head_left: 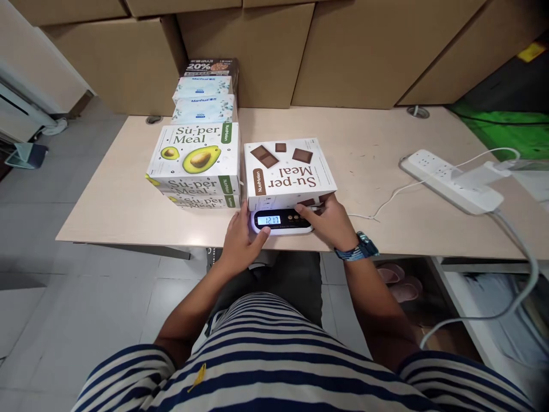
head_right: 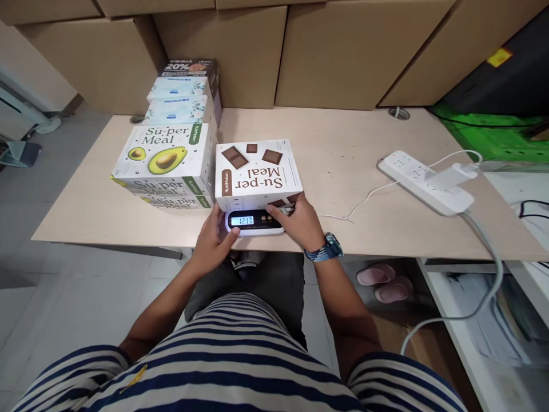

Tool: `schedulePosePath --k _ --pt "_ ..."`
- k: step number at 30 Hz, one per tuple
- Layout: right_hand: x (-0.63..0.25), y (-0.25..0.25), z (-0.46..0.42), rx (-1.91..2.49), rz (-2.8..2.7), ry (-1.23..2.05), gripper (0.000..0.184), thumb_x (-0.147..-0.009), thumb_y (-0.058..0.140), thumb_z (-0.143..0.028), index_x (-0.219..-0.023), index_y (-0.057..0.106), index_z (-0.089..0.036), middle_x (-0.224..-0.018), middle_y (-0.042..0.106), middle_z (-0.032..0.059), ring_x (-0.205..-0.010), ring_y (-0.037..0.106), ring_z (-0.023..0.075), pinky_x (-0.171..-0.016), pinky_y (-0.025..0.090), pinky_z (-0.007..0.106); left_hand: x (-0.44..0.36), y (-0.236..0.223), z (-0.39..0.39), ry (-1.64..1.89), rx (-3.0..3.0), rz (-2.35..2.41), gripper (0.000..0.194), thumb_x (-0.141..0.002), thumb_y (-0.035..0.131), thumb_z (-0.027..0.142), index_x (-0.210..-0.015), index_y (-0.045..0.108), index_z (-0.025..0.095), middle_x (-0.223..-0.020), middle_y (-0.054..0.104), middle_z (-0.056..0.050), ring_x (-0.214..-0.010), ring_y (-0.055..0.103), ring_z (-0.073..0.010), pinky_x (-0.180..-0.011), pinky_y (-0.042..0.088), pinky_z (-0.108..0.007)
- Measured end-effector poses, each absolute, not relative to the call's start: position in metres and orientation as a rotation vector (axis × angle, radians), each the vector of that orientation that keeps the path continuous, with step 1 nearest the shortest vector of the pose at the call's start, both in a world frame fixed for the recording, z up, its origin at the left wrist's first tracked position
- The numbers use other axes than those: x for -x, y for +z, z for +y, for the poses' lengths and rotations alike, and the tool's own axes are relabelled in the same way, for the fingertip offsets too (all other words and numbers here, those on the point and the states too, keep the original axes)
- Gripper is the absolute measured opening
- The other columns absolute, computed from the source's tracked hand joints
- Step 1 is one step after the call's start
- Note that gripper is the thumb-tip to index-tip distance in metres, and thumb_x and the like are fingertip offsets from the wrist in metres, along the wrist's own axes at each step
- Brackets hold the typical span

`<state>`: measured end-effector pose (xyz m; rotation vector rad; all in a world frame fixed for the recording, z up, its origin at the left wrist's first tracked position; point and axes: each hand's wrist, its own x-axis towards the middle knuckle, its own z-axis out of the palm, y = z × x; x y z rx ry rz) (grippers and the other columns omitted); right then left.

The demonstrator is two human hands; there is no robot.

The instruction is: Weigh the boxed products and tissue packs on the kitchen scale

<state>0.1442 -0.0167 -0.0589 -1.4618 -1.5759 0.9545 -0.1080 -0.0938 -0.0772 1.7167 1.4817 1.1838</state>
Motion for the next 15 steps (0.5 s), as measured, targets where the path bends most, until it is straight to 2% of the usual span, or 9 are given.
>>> schedulePosePath --k 2,5,9,12,15 --pt "-0.145 -0.061 -0.02 1.546 -1.61 0.849 0.085 -0.075 0.083 -0.08 -0.138 0.068 -0.025 -0.133 0.08 0.0184 -0.124 0.074 0.0455 -0.111 0.056 0.075 0.11 -0.078 -0.095 1.097 -1.744 1.504 0.094 -0.101 0.068 0.061 -0.176 0.024 0.028 -0.173 0.05 -0.022 -0.16 0.05 -0.0437 -0.13 0.038 -0.075" --pt "-0.146 -0.063 -0.024 1.516 -1.572 0.689 0.085 -0.078 0.077 -0.085 -0.14 0.069 -0.028 -0.141 0.077 0.0185 -0.129 0.073 0.045 -0.118 0.054 0.073 0.112 -0.079 -0.096 1.108 -1.76 1.484 0.099 -0.102 0.068 0.06 -0.179 0.012 0.031 -0.176 0.048 -0.02 -0.163 0.046 -0.0427 -0.131 0.037 -0.075" --pt "-0.15 -0.066 -0.026 1.347 -1.401 0.59 0.1 -0.087 0.053 -0.095 -0.159 0.061 -0.027 -0.161 0.065 0.0183 -0.146 0.066 0.0421 -0.127 0.051 0.062 0.112 -0.078 -0.095 1.125 -1.735 1.45 0.097 -0.102 0.068 0.06 -0.178 0.015 0.033 -0.176 0.048 -0.018 -0.162 0.048 -0.0413 -0.132 0.036 -0.074" --pt "-0.155 -0.07 -0.025 1.347 -1.306 0.672 0.105 -0.093 0.029 -0.097 -0.165 0.057 -0.025 -0.16 0.066 0.0168 -0.146 0.066 0.0408 -0.125 0.054 0.06 0.112 -0.076 -0.095 1.101 -1.737 1.465 0.097 -0.102 0.068 0.06 -0.178 0.016 0.03 -0.177 0.046 -0.02 -0.161 0.049 -0.0408 -0.131 0.038 -0.072" --pt "-0.159 -0.075 -0.022 1.411 -1.283 0.729 0.103 -0.098 0.01 -0.091 -0.168 0.053 -0.028 -0.158 0.067 0.0138 -0.143 0.069 0.039 -0.121 0.058 0.059 0.112 -0.077 -0.095 1.082 -1.751 1.469 0.098 -0.102 0.067 0.06 -0.179 0.014 0.029 -0.178 0.044 -0.02 -0.163 0.047 -0.0409 -0.132 0.037 -0.072"
